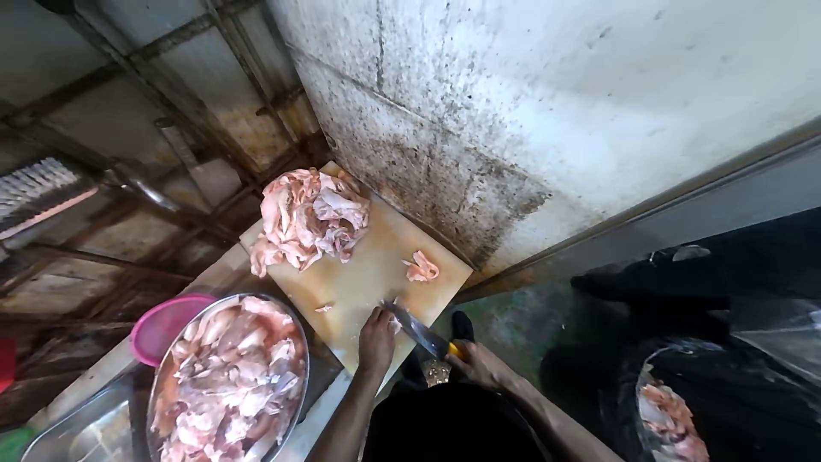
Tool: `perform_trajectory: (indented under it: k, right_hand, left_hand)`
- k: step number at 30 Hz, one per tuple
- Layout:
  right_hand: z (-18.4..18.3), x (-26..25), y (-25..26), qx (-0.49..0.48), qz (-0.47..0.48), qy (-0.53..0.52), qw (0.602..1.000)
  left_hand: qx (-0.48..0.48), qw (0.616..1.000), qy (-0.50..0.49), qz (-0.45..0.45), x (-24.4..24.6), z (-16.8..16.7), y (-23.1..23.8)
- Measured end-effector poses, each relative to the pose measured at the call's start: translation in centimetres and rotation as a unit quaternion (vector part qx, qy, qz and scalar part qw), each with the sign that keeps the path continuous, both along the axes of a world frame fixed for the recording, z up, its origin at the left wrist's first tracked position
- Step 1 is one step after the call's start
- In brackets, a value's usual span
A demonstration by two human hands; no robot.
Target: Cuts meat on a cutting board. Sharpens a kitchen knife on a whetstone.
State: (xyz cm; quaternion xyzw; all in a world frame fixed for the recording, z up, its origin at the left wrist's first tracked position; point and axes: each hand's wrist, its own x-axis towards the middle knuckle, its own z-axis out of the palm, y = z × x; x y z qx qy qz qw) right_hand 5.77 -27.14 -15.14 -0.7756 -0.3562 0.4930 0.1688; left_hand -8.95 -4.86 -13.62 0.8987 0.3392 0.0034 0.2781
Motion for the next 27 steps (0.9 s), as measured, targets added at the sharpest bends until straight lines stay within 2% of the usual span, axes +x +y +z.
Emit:
perform_trajectory:
  k: [5,7,12,20,22,27]
  right_hand:
    - [0.9,0.3,5.8,0.008,0.015,0.005,1.0]
    - [0.8,0.3,5.3,0.021,0.026,0.002,0.999]
    - [0.2,-0.2,-0.2,0.003,0.019,0.023,1.0]
    - [-0.6,-1.3,5.1,0.048,-0.006,0.033,0.998]
    - [-0.8,-1.6,3.8,0.043,-0.002,0.028,0.999]
    - [-0.6,-1.5,-3.9,-0.003,0.048,0.0,0.999]
  left_hand:
    - [-0.007,1.0,0.0,0.002,-0.3,0.3,0.2]
    - [0.008,1.0,-0.015,0.015,-0.5,0.0,0.2]
    - [0.018,1.0,-0.009,0.014,-0.5,-0.2,-0.1]
    - [0.034,0.998,-0.047,0.001,-1.6,-0.6,0.0]
    - [0.044,0.997,-0.057,0.009,-1.5,-0.8,-0.1]
    - [0.048,0.995,-0.086,0.031,-2.0,-1.5,-0.2]
